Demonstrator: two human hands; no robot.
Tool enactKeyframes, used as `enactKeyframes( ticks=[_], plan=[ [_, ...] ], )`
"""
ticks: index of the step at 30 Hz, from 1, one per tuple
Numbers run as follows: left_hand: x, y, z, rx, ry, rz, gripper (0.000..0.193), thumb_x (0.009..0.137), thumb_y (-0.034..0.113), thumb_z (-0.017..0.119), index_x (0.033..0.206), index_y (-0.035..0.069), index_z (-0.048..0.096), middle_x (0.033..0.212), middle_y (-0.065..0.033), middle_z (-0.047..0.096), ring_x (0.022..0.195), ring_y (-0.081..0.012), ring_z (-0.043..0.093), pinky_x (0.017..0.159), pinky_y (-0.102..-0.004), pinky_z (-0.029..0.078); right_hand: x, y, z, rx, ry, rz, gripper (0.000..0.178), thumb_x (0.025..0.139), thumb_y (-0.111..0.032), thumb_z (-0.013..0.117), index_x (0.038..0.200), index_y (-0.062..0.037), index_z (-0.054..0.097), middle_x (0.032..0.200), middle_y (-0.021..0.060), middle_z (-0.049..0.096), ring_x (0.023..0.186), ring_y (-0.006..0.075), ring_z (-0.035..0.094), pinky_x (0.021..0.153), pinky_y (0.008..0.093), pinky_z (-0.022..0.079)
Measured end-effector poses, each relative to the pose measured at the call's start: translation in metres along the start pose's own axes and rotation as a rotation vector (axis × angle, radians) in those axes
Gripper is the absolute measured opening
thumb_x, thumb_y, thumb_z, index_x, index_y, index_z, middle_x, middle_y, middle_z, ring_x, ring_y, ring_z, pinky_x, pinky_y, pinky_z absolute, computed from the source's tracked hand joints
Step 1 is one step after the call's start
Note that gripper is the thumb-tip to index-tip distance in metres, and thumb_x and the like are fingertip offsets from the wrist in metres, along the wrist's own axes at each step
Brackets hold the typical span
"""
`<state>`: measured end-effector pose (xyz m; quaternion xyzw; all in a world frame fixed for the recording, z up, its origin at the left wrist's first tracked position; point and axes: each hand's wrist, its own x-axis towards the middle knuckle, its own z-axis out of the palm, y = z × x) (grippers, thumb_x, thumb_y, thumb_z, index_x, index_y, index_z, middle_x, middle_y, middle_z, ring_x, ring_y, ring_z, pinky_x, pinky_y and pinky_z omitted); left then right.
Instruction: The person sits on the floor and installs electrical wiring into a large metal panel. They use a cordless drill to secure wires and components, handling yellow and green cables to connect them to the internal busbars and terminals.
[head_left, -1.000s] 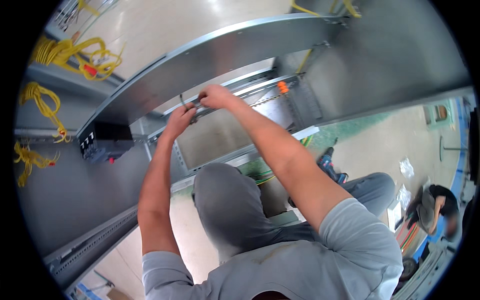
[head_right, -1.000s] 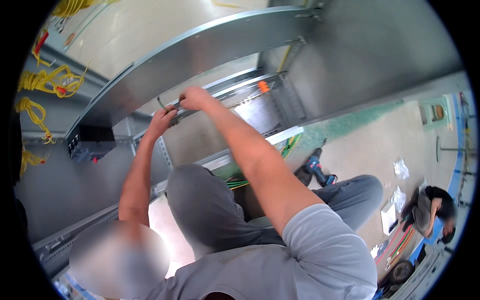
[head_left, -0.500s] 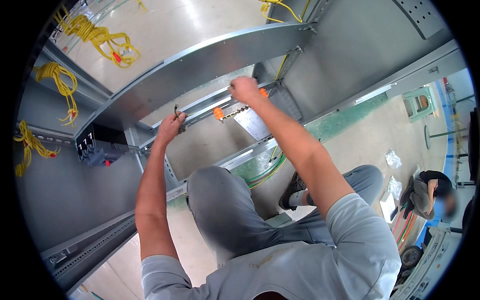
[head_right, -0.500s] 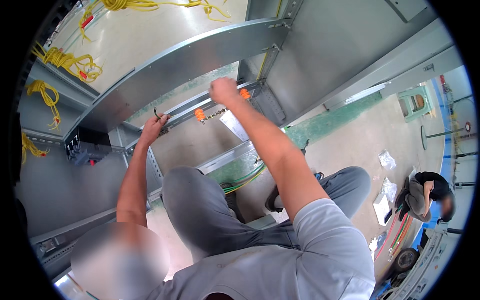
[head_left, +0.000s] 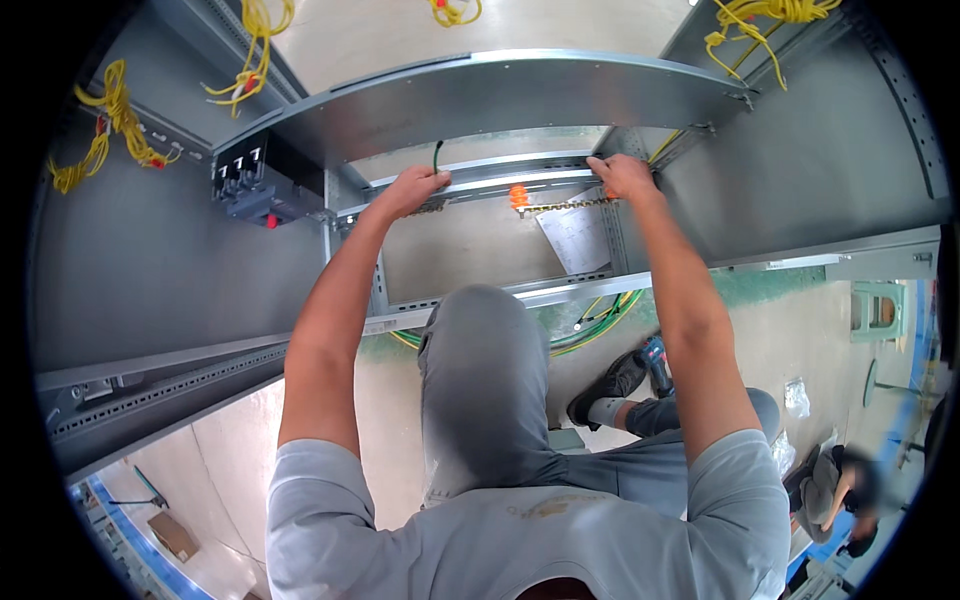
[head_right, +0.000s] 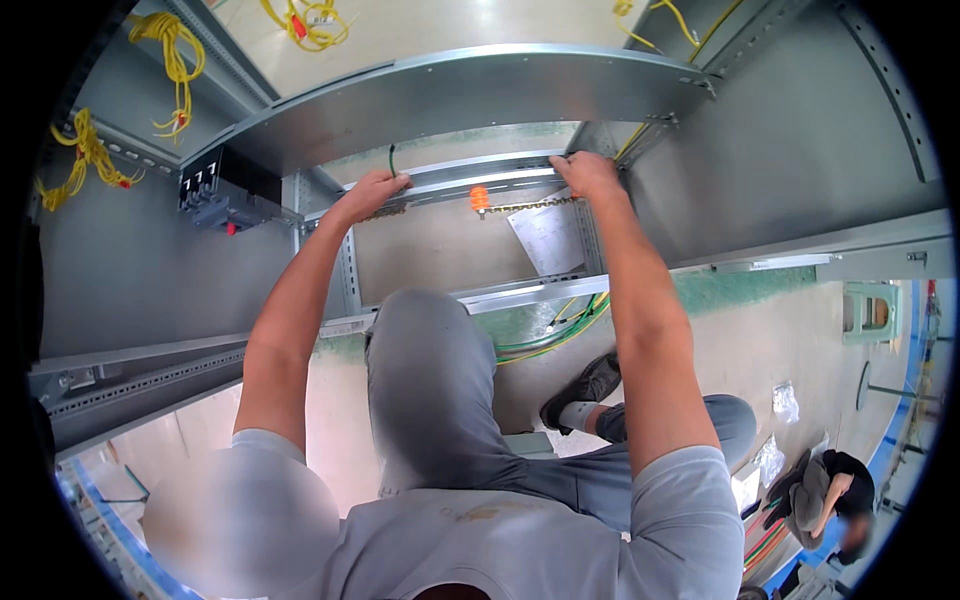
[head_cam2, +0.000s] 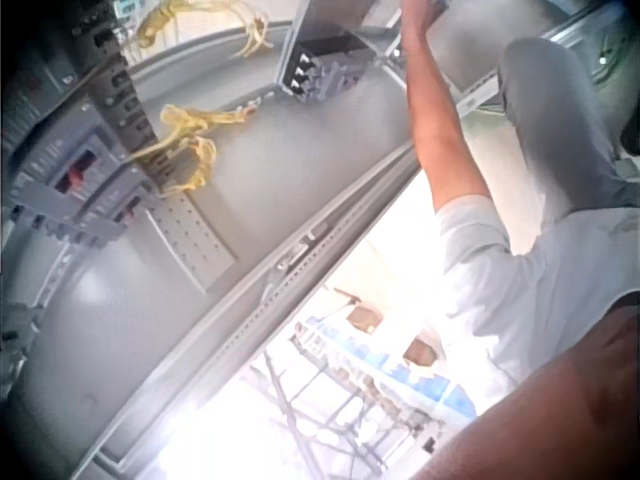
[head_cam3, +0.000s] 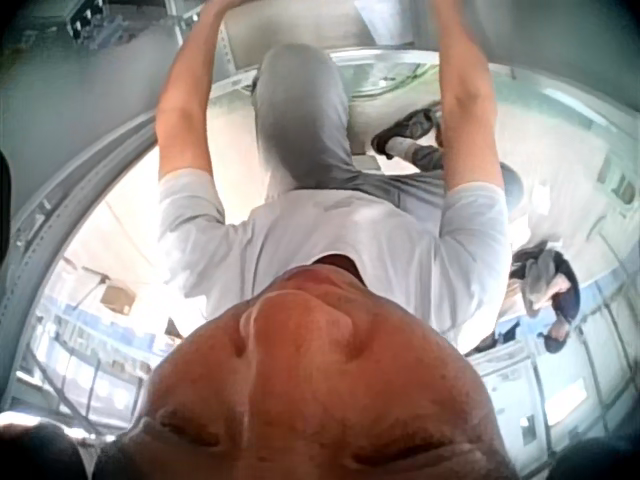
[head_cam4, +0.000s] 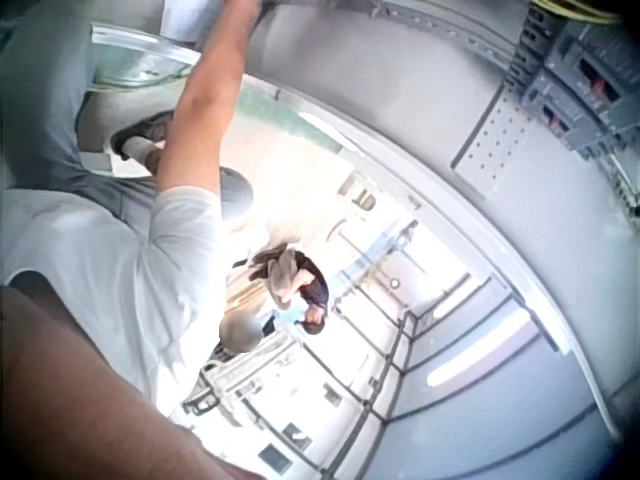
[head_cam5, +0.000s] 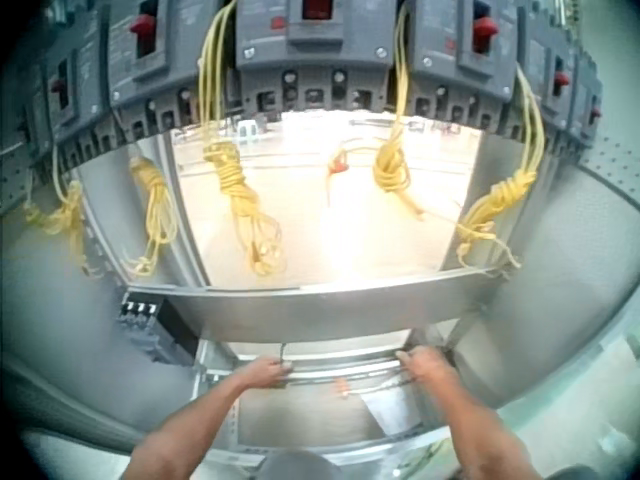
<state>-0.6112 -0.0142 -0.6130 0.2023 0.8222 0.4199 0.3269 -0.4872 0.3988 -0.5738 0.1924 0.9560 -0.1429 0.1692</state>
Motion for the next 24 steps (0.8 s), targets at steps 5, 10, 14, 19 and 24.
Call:
enactKeyframes(
  ticks=[5, 10, 14, 19, 24],
  plan=[
    [-0.006, 0.005, -0.006, 0.105, 0.046, 0.049, 0.040, 0.099, 0.034, 0.054, 0.108, -0.001, 0.071, 0.090, -0.0095, 0.070, 0.087, -0.0231, 0.064, 0.083, -0.0368, 0.049, 0.005, 0.003, -0.001, -0.044, 0.040, -0.018, 0.066, 0.097, -0.065, 0.047, 0.098, -0.0066, 0.080, 0.104, 0.0156, 0.076, 0.107, 0.0362, 0.069, 0.098, 0.0464, 0.051],
    [0.005, 0.005, -0.004, 0.225, 0.017, 0.021, 0.038, 0.096, 0.033, 0.056, 0.101, -0.001, 0.071, 0.085, -0.0081, 0.069, 0.083, -0.0203, 0.063, 0.078, -0.0372, 0.049, 0.014, 0.015, -0.003, -0.032, -0.005, -0.076, 0.068, 0.096, -0.063, 0.051, 0.096, -0.0011, 0.079, 0.100, 0.0212, 0.075, 0.103, 0.0399, 0.070, 0.093, 0.0484, 0.053],
    [-0.004, 0.008, 0.003, 0.115, 0.017, -0.009, 0.037, 0.098, 0.035, 0.056, 0.092, 0.000, 0.067, 0.076, -0.0024, 0.062, 0.075, -0.0141, 0.056, 0.071, -0.0360, 0.046, 0.013, -0.001, -0.004, -0.230, 0.027, -0.068, 0.068, 0.096, -0.065, 0.052, 0.096, -0.0036, 0.080, 0.099, 0.0196, 0.076, 0.100, 0.0376, 0.072, 0.094, 0.0513, 0.051],
    [0.001, 0.002, 0.006, 0.156, 0.065, 0.041, 0.050, 0.099, 0.046, 0.056, 0.097, -0.001, 0.070, 0.084, -0.0108, 0.068, 0.083, -0.0212, 0.062, 0.079, -0.0381, 0.047, -0.002, -0.003, -0.019, -0.579, 0.133, -0.051, 0.037, 0.096, -0.038, 0.058, 0.107, -0.0097, 0.079, 0.114, 0.0136, 0.076, 0.117, 0.0285, 0.067, 0.115, 0.0602, 0.030],
    [0.003, 0.000, 0.007, 0.159, 0.109, 0.132, 0.062, 0.099, 0.056, 0.050, 0.105, -0.002, 0.073, 0.093, -0.0185, 0.072, 0.092, -0.0307, 0.067, 0.087, -0.0414, 0.048, -0.012, 0.002, -0.026, -0.548, 0.069, -0.056, 0.025, 0.091, -0.021, 0.061, 0.105, -0.0123, 0.080, 0.112, 0.0111, 0.076, 0.114, 0.0268, 0.069, 0.114, 0.0551, 0.033]
  ],
)
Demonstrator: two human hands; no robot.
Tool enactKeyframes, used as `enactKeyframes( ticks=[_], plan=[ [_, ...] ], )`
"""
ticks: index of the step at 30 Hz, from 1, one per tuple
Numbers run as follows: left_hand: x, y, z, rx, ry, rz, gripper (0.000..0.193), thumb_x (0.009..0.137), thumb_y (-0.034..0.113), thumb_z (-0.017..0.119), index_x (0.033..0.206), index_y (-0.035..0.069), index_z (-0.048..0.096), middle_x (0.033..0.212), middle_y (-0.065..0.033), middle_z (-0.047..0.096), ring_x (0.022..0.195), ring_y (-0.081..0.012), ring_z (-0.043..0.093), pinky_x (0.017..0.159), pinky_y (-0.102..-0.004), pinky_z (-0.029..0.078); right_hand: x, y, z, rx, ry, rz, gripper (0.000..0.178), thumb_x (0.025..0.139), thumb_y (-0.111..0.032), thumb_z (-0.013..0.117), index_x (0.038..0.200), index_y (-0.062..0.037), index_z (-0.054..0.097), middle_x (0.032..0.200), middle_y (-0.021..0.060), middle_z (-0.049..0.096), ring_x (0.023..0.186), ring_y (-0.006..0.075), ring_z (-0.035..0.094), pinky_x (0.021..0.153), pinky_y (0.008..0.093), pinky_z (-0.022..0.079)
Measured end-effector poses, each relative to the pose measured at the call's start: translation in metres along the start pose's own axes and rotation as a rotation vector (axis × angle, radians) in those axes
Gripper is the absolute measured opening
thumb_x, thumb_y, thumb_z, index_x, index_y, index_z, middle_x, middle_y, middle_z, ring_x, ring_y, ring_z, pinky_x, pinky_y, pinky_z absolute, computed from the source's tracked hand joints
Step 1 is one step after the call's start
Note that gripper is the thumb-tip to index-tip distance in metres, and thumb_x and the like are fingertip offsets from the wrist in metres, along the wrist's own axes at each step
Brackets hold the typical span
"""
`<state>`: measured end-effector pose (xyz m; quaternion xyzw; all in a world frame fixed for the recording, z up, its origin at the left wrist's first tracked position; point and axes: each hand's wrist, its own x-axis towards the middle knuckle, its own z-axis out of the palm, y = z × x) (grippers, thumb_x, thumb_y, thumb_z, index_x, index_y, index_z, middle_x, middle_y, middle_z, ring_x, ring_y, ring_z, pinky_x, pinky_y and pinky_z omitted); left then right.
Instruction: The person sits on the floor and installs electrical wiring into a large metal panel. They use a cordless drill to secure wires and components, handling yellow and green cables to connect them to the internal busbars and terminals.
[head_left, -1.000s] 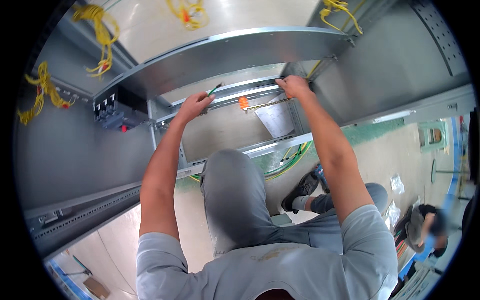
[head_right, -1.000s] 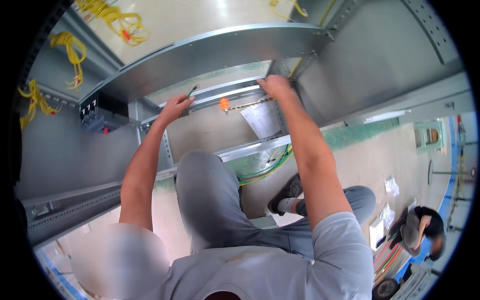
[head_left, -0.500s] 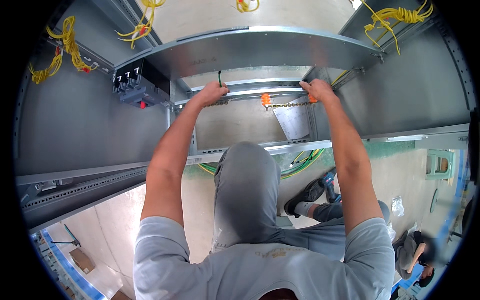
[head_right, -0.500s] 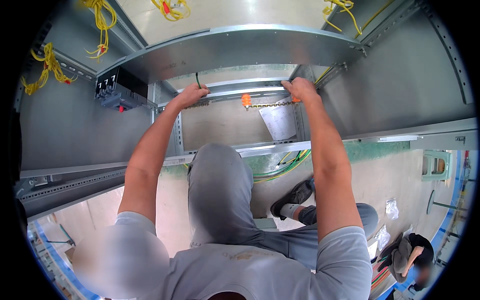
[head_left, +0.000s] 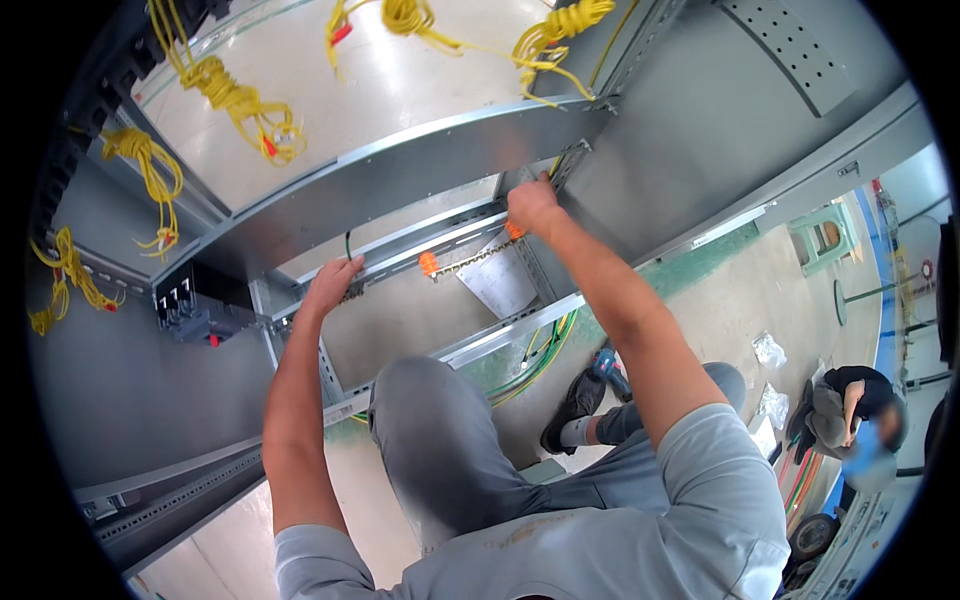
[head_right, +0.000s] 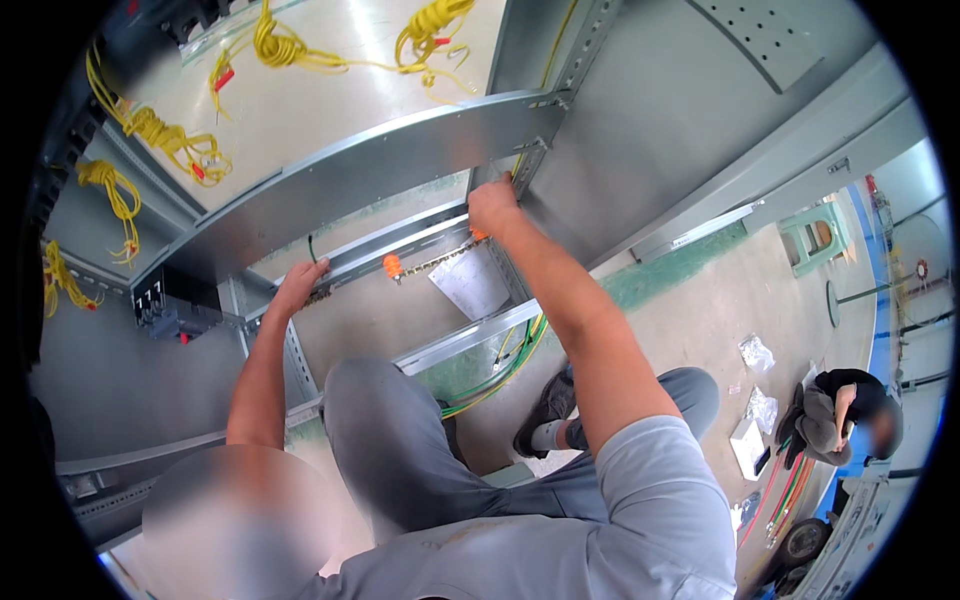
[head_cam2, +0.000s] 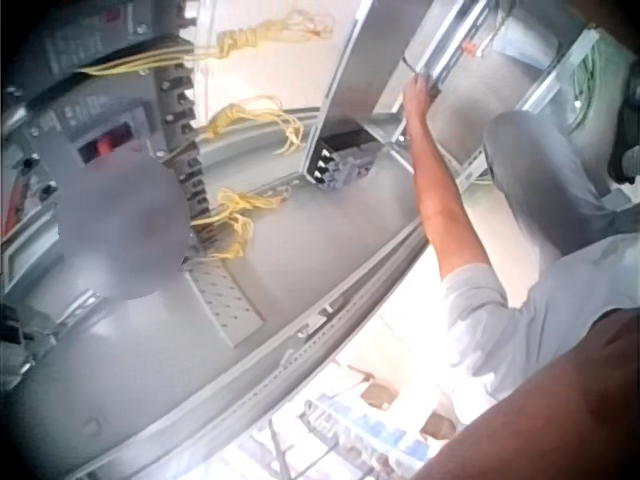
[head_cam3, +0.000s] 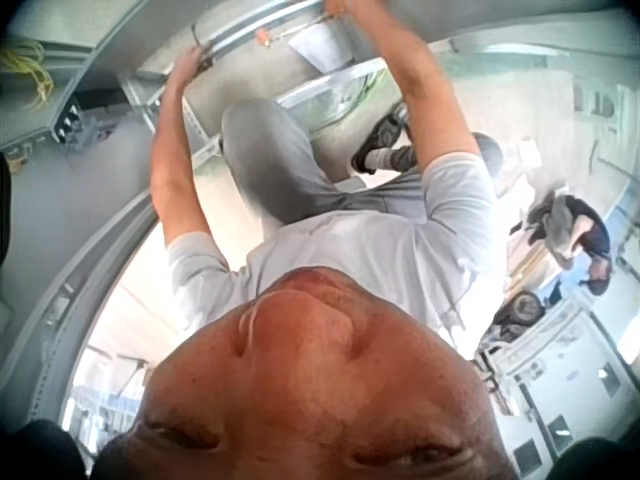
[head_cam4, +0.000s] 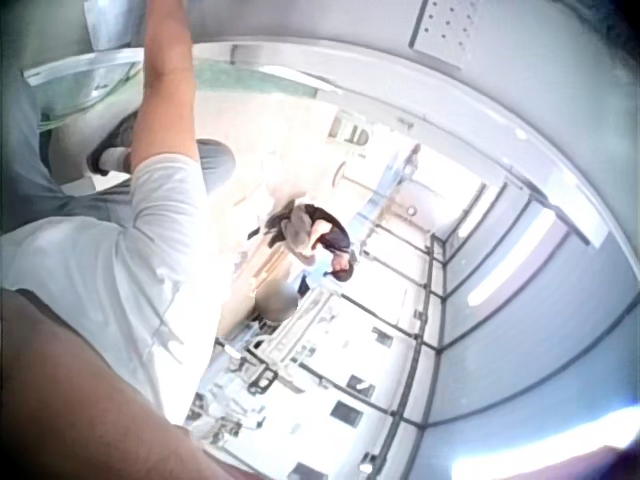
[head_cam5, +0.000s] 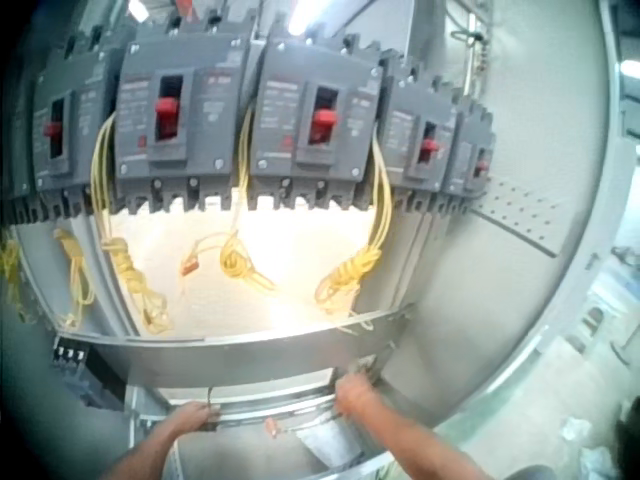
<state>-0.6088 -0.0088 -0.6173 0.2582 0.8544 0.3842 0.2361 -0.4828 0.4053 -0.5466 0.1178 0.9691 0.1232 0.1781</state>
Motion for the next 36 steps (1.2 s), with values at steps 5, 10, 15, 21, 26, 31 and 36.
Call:
enactKeyframes(
  ticks=[5, 10, 15, 21, 26, 31, 36],
  plan=[
    [0.002, -0.027, 0.002, -0.026, 0.037, -0.014, 0.055, 0.098, 0.049, 0.049, 0.105, 0.000, 0.074, 0.098, -0.0202, 0.072, 0.098, -0.0345, 0.068, 0.089, -0.0427, 0.048, -0.003, 0.001, -0.010, -0.073, -0.059, -0.021, 0.025, 0.090, -0.023, 0.063, 0.106, -0.0135, 0.080, 0.115, 0.0088, 0.076, 0.113, 0.0271, 0.070, 0.112, 0.0535, 0.035],
    [0.007, -0.005, 0.002, 0.064, -0.007, -0.068, 0.050, 0.095, 0.044, 0.050, 0.103, 0.001, 0.074, 0.101, -0.0206, 0.072, 0.100, -0.0347, 0.067, 0.089, -0.0424, 0.048, 0.023, 0.006, 0.027, -0.002, 0.023, 0.090, 0.024, 0.093, -0.018, 0.063, 0.110, -0.0161, 0.080, 0.115, 0.0055, 0.076, 0.111, 0.0243, 0.072, 0.095, 0.0463, 0.050],
    [0.002, -0.014, -0.001, 0.055, 0.044, 0.066, 0.045, 0.094, 0.038, 0.053, 0.089, -0.004, 0.068, 0.072, -0.0143, 0.064, 0.070, -0.0235, 0.059, 0.068, -0.0410, 0.044, 0.038, 0.018, 0.028, 0.018, 0.014, -0.100, 0.019, 0.089, -0.012, 0.065, 0.102, -0.0085, 0.080, 0.108, 0.0132, 0.077, 0.106, 0.0330, 0.073, 0.087, 0.0459, 0.059],
    [-0.001, 0.006, -0.008, -0.041, -0.061, -0.096, 0.039, 0.094, 0.035, 0.054, 0.094, -0.001, 0.072, 0.084, -0.0085, 0.068, 0.079, -0.0176, 0.061, 0.074, -0.0336, 0.048, 0.044, 0.031, 0.029, 0.031, 0.006, -0.121, 0.014, 0.083, -0.004, 0.069, 0.091, -0.0037, 0.079, 0.103, 0.0200, 0.075, 0.104, 0.0356, 0.072, 0.090, 0.0457, 0.058],
    [0.004, -0.011, -0.010, -0.118, -0.177, -0.117, 0.041, 0.098, 0.038, 0.058, 0.108, 0.001, 0.073, 0.092, -0.0062, 0.070, 0.086, -0.0176, 0.060, 0.081, -0.0343, 0.049, 0.041, 0.027, 0.007, 0.225, -0.131, -0.190, 0.028, 0.083, -0.014, 0.072, 0.108, -0.0024, 0.077, 0.110, 0.0220, 0.074, 0.104, 0.0377, 0.071, 0.090, 0.0454, 0.056],
    [-0.007, 0.013, -0.024, -0.032, -0.254, -0.197, 0.052, 0.101, 0.048, 0.059, 0.118, 0.000, 0.070, 0.091, -0.0050, 0.069, 0.086, -0.0148, 0.060, 0.081, -0.0312, 0.049, 0.014, -0.086, -0.040, 0.817, 0.143, -0.447, 0.041, 0.090, -0.031, 0.071, 0.116, 0.0003, 0.074, 0.102, 0.0193, 0.076, 0.092, 0.0295, 0.074, 0.085, 0.0401, 0.057],
    [-0.009, 0.018, -0.032, -0.031, -0.330, -0.174, 0.048, 0.100, 0.044, 0.064, 0.117, -0.001, 0.071, 0.095, -0.0045, 0.070, 0.091, -0.0132, 0.061, 0.084, -0.0294, 0.049, -0.017, -0.205, -0.091, 1.531, -0.204, -0.418, 0.044, 0.097, -0.035, 0.068, 0.117, 0.0041, 0.070, 0.092, 0.0132, 0.073, 0.081, 0.0186, 0.073, 0.075, 0.0329, 0.058]
  ],
)
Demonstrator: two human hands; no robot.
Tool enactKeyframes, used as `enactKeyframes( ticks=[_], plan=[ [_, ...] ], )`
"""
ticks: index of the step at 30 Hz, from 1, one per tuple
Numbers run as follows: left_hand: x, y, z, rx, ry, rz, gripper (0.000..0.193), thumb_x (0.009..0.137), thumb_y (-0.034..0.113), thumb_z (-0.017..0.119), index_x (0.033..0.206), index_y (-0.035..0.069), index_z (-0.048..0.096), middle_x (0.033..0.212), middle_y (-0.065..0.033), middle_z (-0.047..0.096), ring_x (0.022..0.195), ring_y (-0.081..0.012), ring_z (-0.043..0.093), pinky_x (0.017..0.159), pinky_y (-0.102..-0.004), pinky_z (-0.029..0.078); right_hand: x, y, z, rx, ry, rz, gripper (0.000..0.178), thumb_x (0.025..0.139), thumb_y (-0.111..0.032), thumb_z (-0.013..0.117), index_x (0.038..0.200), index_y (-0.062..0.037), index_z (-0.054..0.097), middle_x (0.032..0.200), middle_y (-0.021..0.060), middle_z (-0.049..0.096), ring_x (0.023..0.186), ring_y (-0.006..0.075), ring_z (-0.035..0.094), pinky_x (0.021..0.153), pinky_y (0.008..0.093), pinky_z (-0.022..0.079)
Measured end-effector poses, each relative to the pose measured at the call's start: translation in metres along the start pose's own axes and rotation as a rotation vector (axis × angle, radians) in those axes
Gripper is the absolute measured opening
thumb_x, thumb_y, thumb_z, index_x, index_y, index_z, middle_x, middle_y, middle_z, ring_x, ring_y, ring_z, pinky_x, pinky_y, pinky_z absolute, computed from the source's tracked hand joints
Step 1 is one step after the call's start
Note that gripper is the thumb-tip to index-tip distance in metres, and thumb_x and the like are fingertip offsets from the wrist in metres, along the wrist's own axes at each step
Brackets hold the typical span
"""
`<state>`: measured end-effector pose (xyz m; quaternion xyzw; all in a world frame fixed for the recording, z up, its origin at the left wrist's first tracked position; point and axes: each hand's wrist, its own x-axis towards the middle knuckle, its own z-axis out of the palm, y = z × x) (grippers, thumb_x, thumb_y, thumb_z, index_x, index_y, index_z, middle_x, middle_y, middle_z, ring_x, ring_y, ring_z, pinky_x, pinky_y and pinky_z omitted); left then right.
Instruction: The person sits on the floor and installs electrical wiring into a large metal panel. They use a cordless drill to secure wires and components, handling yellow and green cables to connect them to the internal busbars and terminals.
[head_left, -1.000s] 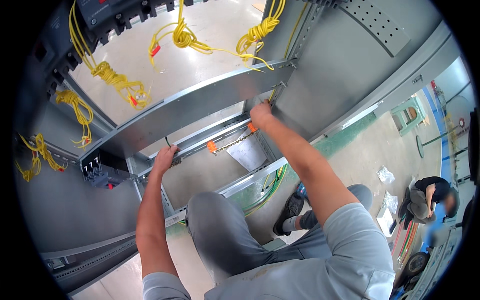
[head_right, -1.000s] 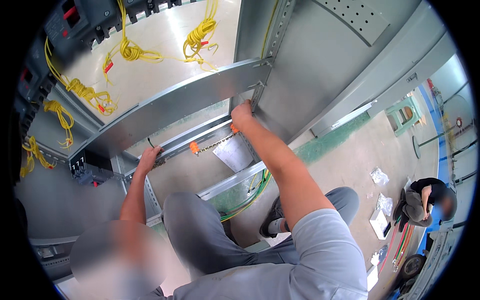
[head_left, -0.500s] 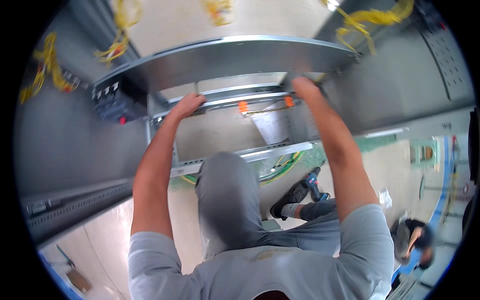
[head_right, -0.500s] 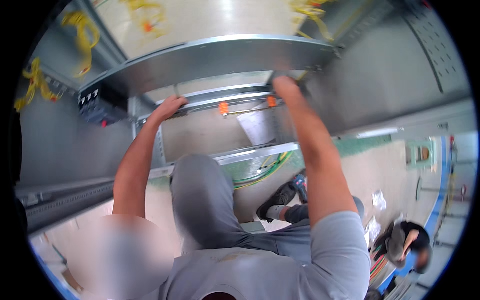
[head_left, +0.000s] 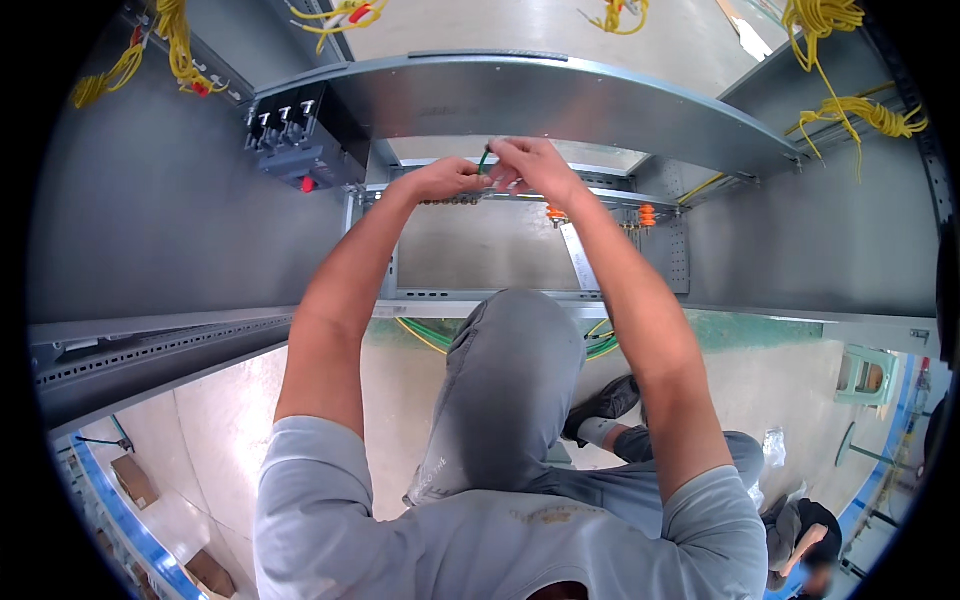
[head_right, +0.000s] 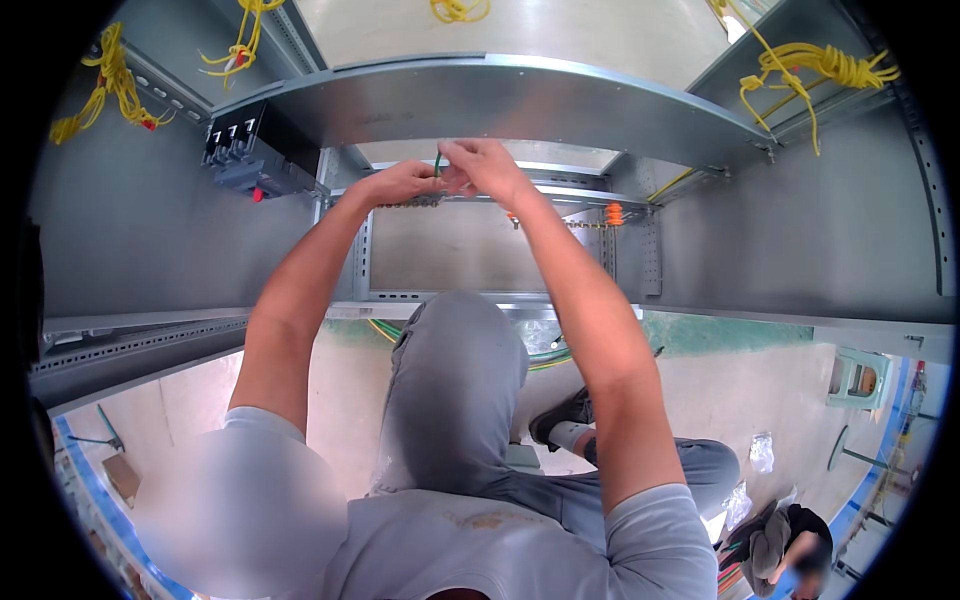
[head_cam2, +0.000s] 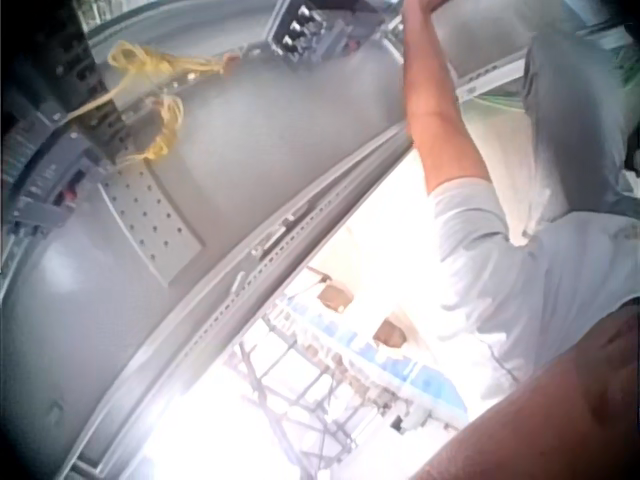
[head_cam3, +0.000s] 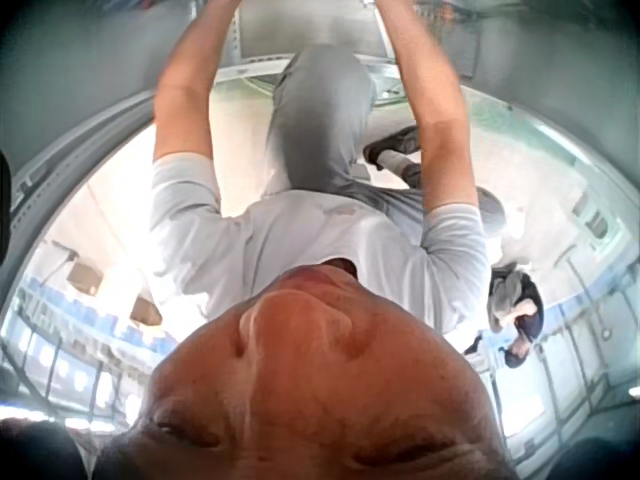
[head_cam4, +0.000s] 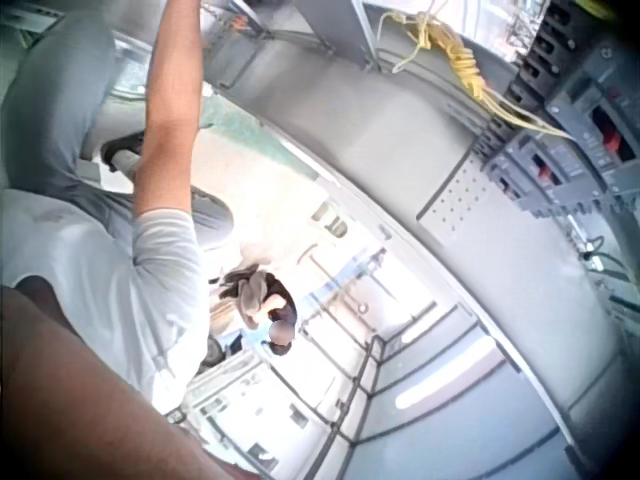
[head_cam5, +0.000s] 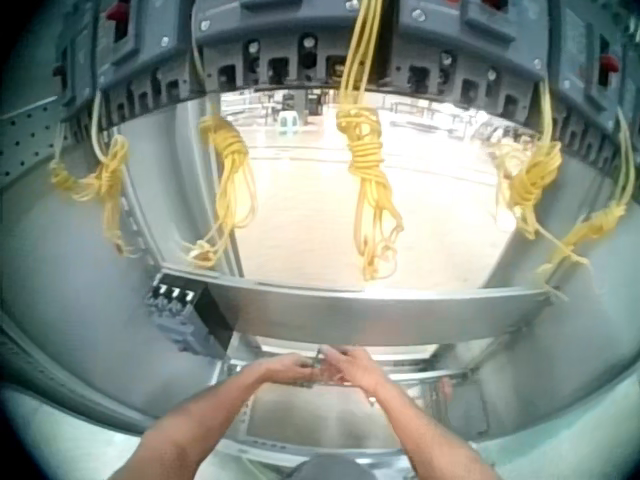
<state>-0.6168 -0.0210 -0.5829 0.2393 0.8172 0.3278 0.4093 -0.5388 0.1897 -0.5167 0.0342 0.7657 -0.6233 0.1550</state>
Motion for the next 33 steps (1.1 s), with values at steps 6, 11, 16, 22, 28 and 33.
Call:
enactKeyframes(
  ticks=[6, 11, 16, 22, 28, 33],
  plan=[
    [0.013, -0.028, -0.004, -0.158, -0.026, 0.113, 0.045, 0.101, 0.038, 0.066, 0.124, 0.000, 0.070, 0.111, -0.0014, 0.070, 0.104, -0.0116, 0.058, 0.096, -0.0301, 0.046, 0.028, 0.013, 0.017, 0.487, 0.187, -0.004, 0.026, 0.100, -0.019, 0.063, 0.098, 0.0073, 0.065, 0.091, 0.0151, 0.070, 0.080, 0.0241, 0.074, 0.068, 0.0327, 0.062],
    [0.008, -0.020, -0.001, -0.174, 0.035, 0.156, 0.044, 0.101, 0.038, 0.066, 0.122, 0.000, 0.070, 0.106, -0.0019, 0.070, 0.101, -0.0114, 0.057, 0.093, -0.0306, 0.046, 0.032, -0.006, 0.014, -0.251, 0.197, -0.120, 0.022, 0.098, -0.020, 0.063, 0.105, -0.0003, 0.069, 0.094, 0.0162, 0.072, 0.079, 0.0255, 0.073, 0.077, 0.0397, 0.059],
    [0.001, -0.012, 0.000, -0.117, 0.080, 0.169, 0.040, 0.102, 0.037, 0.065, 0.112, -0.001, 0.071, 0.094, -0.0013, 0.065, 0.090, -0.0113, 0.053, 0.082, -0.0323, 0.046, 0.036, -0.015, 0.016, -0.812, 0.246, -0.403, 0.023, 0.096, -0.025, 0.064, 0.110, -0.0085, 0.073, 0.100, 0.0163, 0.074, 0.090, 0.0334, 0.071, 0.085, 0.0442, 0.054],
    [0.016, -0.019, 0.005, -0.144, 0.090, 0.114, 0.039, 0.101, 0.037, 0.065, 0.111, -0.001, 0.070, 0.097, -0.0027, 0.068, 0.093, -0.0131, 0.057, 0.084, -0.0333, 0.047, 0.023, -0.015, 0.008, -0.795, 0.100, -0.419, 0.025, 0.097, -0.024, 0.065, 0.117, -0.0107, 0.074, 0.101, 0.0157, 0.073, 0.092, 0.0346, 0.069, 0.084, 0.0435, 0.054],
    [0.026, -0.050, 0.015, -0.056, 0.244, 0.293, 0.035, 0.101, 0.034, 0.063, 0.124, 0.009, 0.072, 0.118, -0.0110, 0.073, 0.111, -0.0196, 0.064, 0.098, -0.0347, 0.049, -0.002, -0.015, 0.031, -0.472, 0.037, -0.454, 0.028, 0.096, -0.028, 0.065, 0.115, -0.0110, 0.077, 0.098, 0.0140, 0.074, 0.086, 0.0308, 0.070, 0.077, 0.0408, 0.057],
    [0.012, -0.015, 0.012, 0.031, 0.165, 0.118, 0.031, 0.101, 0.033, 0.062, 0.108, 0.003, 0.069, 0.087, -0.0044, 0.068, 0.082, -0.0157, 0.058, 0.077, -0.0345, 0.049, -0.013, 0.000, 0.014, 0.332, 0.106, 0.045, 0.038, 0.100, -0.036, 0.064, 0.106, 0.0005, 0.075, 0.086, 0.0049, 0.067, 0.083, 0.0146, 0.069, 0.066, 0.0330, 0.060]
  ],
)
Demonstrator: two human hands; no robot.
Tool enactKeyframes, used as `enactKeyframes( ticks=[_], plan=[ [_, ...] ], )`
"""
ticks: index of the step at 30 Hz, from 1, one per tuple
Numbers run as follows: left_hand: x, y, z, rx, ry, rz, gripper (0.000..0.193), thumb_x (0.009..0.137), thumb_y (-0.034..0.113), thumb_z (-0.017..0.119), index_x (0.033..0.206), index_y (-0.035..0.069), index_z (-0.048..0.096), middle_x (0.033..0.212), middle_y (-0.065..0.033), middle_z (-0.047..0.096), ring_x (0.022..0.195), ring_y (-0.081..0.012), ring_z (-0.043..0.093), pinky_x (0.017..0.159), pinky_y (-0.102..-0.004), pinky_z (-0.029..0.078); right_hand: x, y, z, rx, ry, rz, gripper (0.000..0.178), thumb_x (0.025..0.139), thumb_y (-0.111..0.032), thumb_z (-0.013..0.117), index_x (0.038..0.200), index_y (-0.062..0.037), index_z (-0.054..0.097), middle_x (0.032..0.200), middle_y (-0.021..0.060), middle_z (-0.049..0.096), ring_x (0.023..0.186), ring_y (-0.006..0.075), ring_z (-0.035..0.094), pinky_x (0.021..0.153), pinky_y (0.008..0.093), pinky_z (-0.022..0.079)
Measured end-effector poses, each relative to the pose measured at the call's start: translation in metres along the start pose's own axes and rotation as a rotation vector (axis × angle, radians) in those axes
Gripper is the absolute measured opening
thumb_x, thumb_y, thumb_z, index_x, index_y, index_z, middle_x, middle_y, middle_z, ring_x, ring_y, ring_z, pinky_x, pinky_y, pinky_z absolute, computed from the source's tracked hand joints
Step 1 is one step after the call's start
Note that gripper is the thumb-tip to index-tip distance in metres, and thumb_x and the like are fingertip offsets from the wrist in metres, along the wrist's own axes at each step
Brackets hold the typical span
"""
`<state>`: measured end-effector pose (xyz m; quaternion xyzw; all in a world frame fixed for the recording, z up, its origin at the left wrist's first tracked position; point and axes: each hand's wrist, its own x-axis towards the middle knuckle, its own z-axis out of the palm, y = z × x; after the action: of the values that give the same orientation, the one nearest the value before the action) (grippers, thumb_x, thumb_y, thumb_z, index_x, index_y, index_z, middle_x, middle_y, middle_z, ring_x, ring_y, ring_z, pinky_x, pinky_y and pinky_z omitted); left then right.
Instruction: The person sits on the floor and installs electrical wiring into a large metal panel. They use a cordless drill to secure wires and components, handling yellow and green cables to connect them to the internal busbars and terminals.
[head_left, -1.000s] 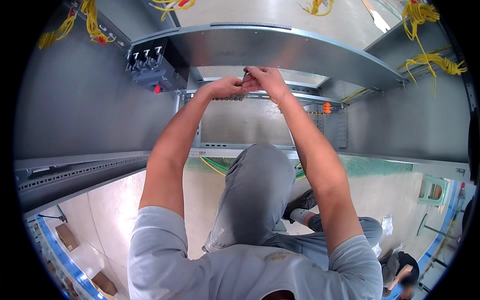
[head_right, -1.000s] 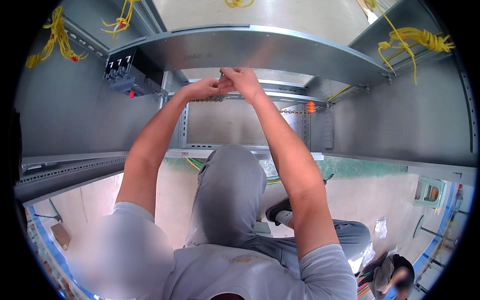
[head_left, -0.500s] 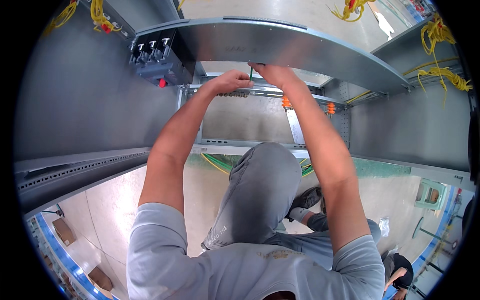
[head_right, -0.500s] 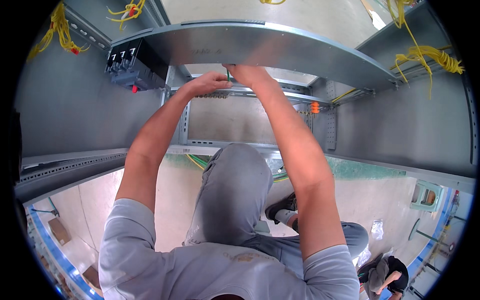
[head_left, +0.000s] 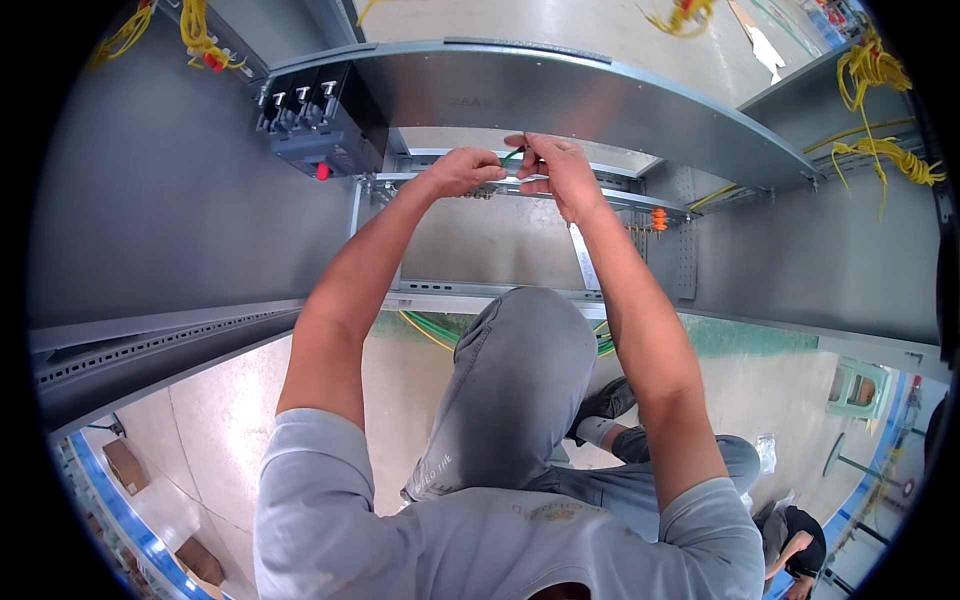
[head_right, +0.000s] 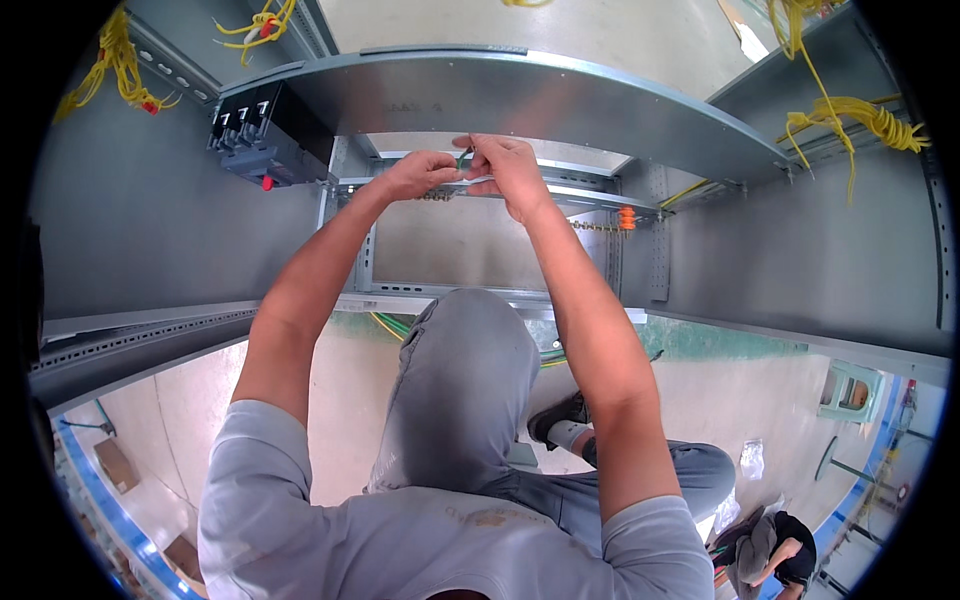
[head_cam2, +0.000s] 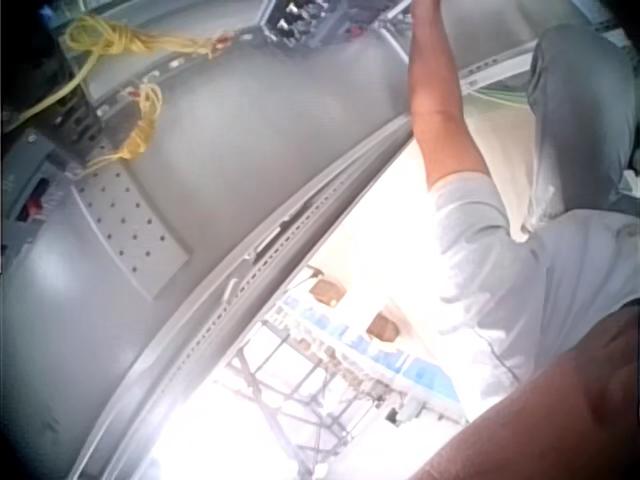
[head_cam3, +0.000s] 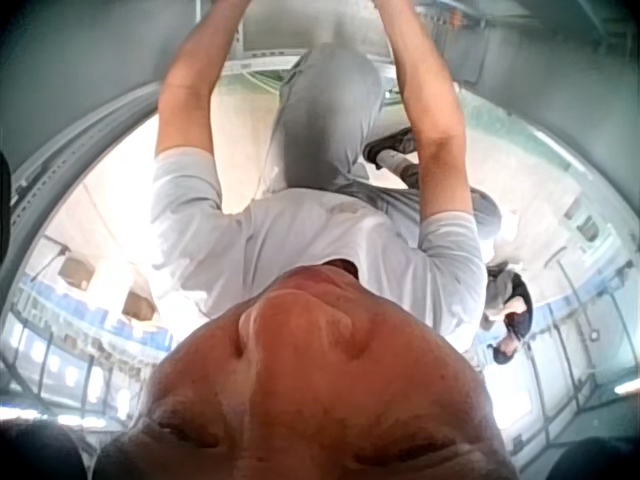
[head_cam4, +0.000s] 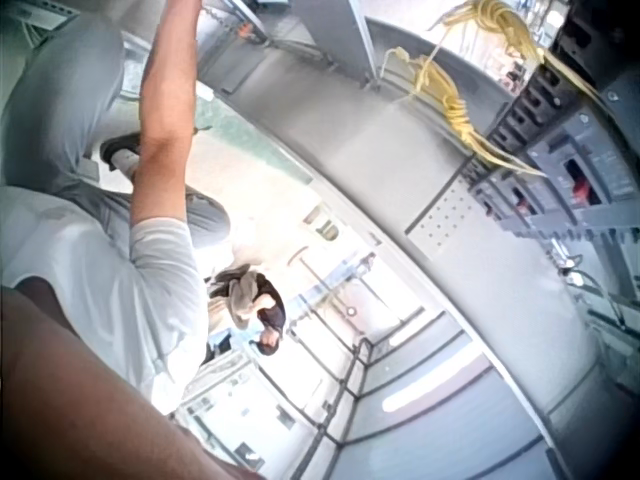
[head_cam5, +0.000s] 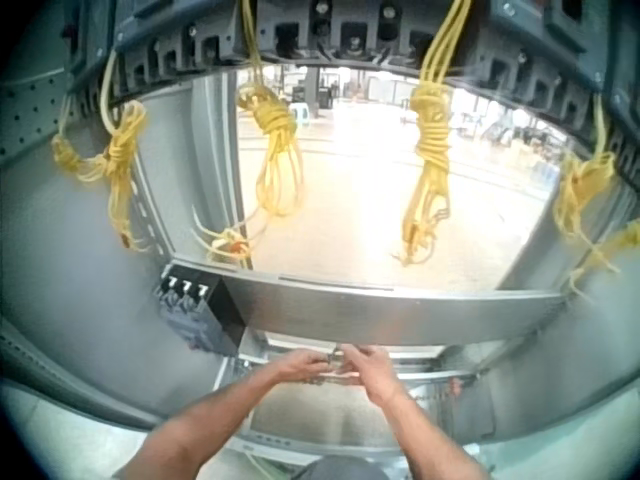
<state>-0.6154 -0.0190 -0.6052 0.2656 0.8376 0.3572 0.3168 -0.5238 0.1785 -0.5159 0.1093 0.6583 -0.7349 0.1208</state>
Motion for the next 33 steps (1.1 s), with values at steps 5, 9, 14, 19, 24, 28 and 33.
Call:
enactKeyframes(
  ticks=[5, 9, 14, 19, 24, 28, 33],
  plan=[
    [0.003, -0.014, 0.010, -0.077, 0.097, 0.115, 0.025, 0.100, 0.025, 0.059, 0.110, 0.003, 0.069, 0.083, -0.0036, 0.065, 0.080, -0.0151, 0.058, 0.076, -0.0322, 0.049, 0.011, 0.022, -0.003, 0.387, -0.159, 0.319, 0.053, 0.103, -0.050, 0.057, 0.116, 0.0005, 0.069, 0.087, 0.0090, 0.070, 0.079, 0.0214, 0.072, 0.075, 0.0375, 0.062],
    [0.001, -0.022, 0.014, -0.142, 0.117, 0.239, 0.029, 0.100, 0.025, 0.058, 0.122, 0.009, 0.070, 0.096, -0.0070, 0.072, 0.091, -0.0204, 0.066, 0.085, -0.0332, 0.052, 0.009, 0.026, 0.010, 0.662, -0.303, 0.357, 0.050, 0.104, -0.046, 0.057, 0.113, 0.0016, 0.068, 0.089, 0.0093, 0.072, 0.081, 0.0234, 0.072, 0.082, 0.0397, 0.062],
    [0.001, -0.015, 0.010, -0.094, 0.115, 0.159, 0.035, 0.101, 0.028, 0.055, 0.131, 0.015, 0.066, 0.113, -0.0133, 0.074, 0.103, -0.0306, 0.070, 0.091, -0.0396, 0.053, 0.010, 0.025, 0.019, 0.681, -0.237, 0.259, 0.030, 0.103, -0.028, 0.063, 0.104, 0.0015, 0.067, 0.090, 0.0098, 0.071, 0.079, 0.0212, 0.070, 0.081, 0.0376, 0.062],
    [0.013, -0.030, 0.013, -0.097, 0.148, 0.139, 0.029, 0.099, 0.028, 0.060, 0.118, 0.008, 0.068, 0.105, -0.0089, 0.074, 0.095, -0.0189, 0.066, 0.086, -0.0357, 0.052, 0.018, 0.023, 0.017, 0.216, -0.257, 0.128, 0.024, 0.098, -0.021, 0.070, 0.098, 0.0020, 0.065, 0.085, 0.0062, 0.066, 0.072, 0.0156, 0.066, 0.073, 0.0351, 0.062],
    [0.015, -0.024, 0.011, 0.012, 0.196, 0.082, 0.031, 0.102, 0.033, 0.055, 0.114, 0.006, 0.067, 0.103, -0.0147, 0.073, 0.094, -0.0298, 0.067, 0.086, -0.0393, 0.051, 0.012, 0.031, 0.015, -0.289, -0.227, -0.005, 0.023, 0.095, -0.021, 0.072, 0.094, 0.0008, 0.064, 0.081, 0.0023, 0.062, 0.069, 0.0103, 0.062, 0.073, 0.0318, 0.061],
    [0.019, -0.025, 0.013, 0.008, 0.209, 0.085, 0.036, 0.103, 0.038, 0.053, 0.111, 0.005, 0.067, 0.102, -0.0177, 0.072, 0.094, -0.0355, 0.066, 0.086, -0.0416, 0.051, 0.008, 0.044, 0.013, -0.597, -0.140, -0.222, 0.022, 0.090, -0.016, 0.073, 0.091, 0.0024, 0.062, 0.081, 0.0161, 0.065, 0.067, 0.0252, 0.065, 0.065, 0.0379, 0.055],
    [0.018, -0.019, 0.013, -0.027, 0.199, 0.084, 0.042, 0.104, 0.043, 0.054, 0.107, 0.003, 0.067, 0.098, -0.0177, 0.071, 0.089, -0.0350, 0.064, 0.083, -0.0419, 0.050, 0.007, 0.071, 0.014, -0.922, -0.016, -0.595, 0.022, 0.089, -0.014, 0.072, 0.097, 0.0011, 0.059, 0.091, 0.0195, 0.065, 0.074, 0.0409, 0.064, 0.068, 0.0487, 0.051]
  ],
)
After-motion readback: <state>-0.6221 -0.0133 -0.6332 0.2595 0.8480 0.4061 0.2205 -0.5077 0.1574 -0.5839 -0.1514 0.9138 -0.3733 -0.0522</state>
